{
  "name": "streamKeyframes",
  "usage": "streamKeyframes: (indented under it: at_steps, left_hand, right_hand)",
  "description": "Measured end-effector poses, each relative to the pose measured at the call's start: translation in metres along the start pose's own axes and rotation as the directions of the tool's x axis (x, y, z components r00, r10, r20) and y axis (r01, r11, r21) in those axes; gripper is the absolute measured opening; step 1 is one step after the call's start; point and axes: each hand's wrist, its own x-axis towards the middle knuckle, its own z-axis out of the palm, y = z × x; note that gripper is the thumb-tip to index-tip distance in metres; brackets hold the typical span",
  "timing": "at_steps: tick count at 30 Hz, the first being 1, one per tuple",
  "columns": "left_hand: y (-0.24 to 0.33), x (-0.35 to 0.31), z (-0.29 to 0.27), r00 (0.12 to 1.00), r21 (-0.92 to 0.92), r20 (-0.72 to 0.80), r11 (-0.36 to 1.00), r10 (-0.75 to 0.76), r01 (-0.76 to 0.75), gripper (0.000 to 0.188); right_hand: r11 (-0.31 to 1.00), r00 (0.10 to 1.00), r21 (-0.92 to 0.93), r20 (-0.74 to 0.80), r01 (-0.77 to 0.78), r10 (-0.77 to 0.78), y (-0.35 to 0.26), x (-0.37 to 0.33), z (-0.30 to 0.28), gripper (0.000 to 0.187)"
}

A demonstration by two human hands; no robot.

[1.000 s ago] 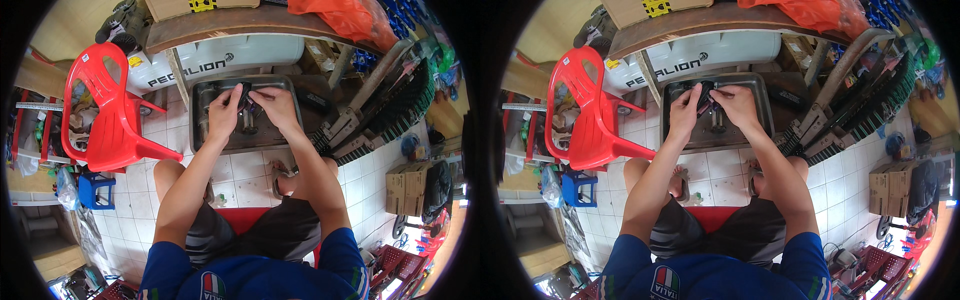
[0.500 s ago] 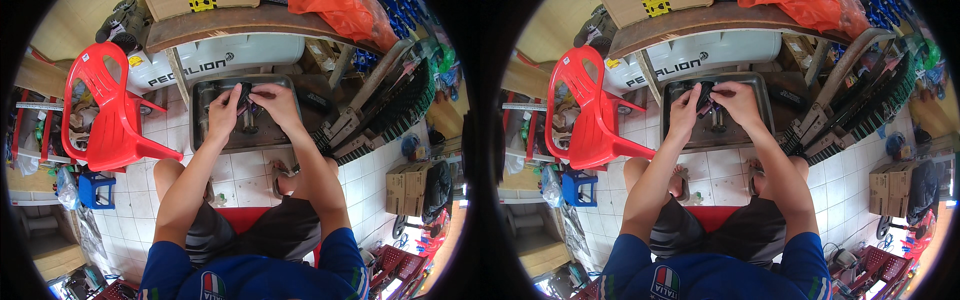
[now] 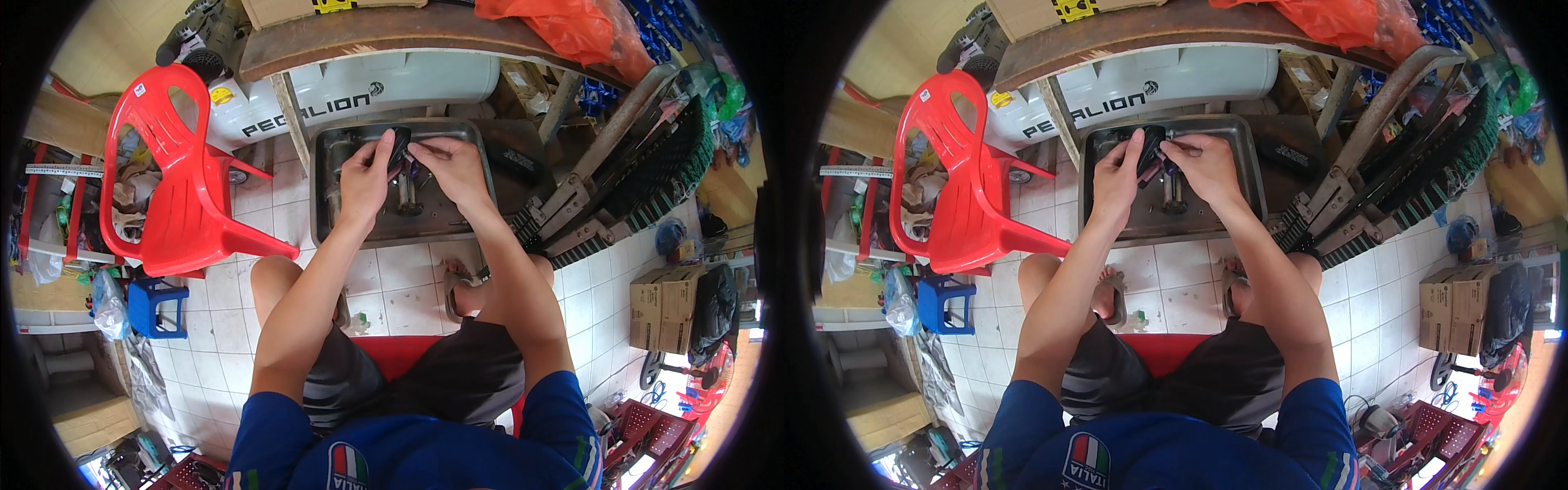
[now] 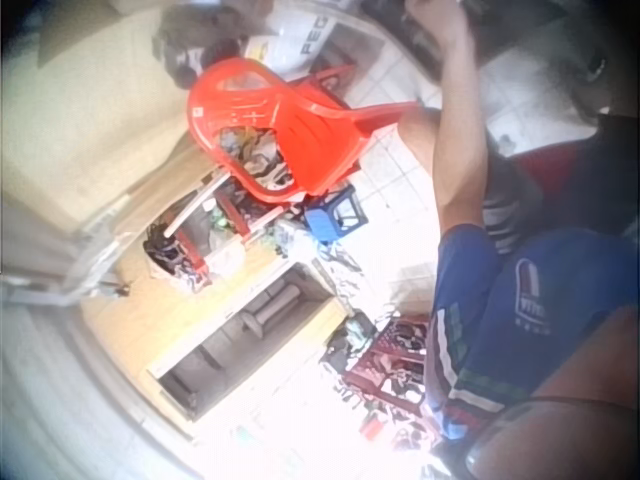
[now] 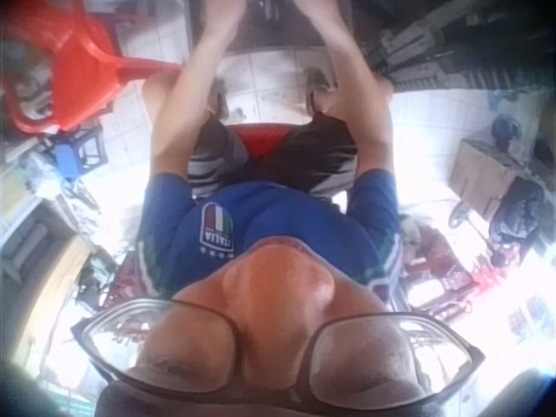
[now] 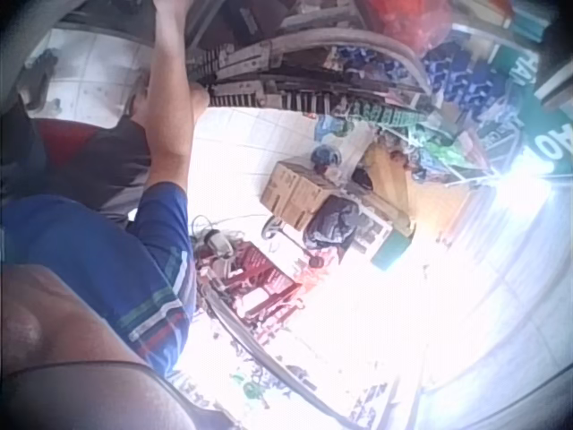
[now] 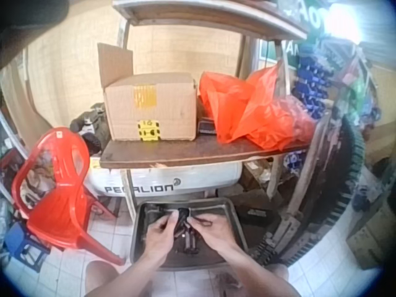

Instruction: The person assembles a motorcycle mirror by attaching a mounting bracket and tightening screws using a screwdriver and by hand.

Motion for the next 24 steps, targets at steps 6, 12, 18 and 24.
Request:
streamKeyframes:
  at_steps: [6, 12, 18, 24]
  left_hand:
    - [-0.004, 0.003, -0.002, 0.997, 0.119, -0.012, 0.990, 0.071, -0.070, 0.044]
    - [0.001, -0.003, 0.003, 0.999, 0.039, -0.007, 0.999, 0.037, -0.036, 0.044]
    - [-0.004, 0.003, -0.001, 1.000, -0.029, 0.026, 0.999, 0.014, -0.013, 0.044]
    - [-0.002, 0.002, 0.000, 0.999, -0.105, 0.041, 0.994, -0.029, 0.034, 0.043]
  right_hand:
    - [0.999, 0.999, -0.024, 0.008, 0.040, -0.039, -0.005, -0.001, -0.002, 0.021]
    - [0.996, 0.996, 0.007, 0.025, 0.089, -0.089, -0.003, 0.000, -0.005, 0.021]
    - [0.993, 0.991, -0.008, 0.059, 0.118, -0.118, -0.006, 0.001, -0.008, 0.021]
    - [0.994, 0.990, -0.009, 0.086, 0.110, -0.109, -0.005, 0.003, -0.010, 0.021]
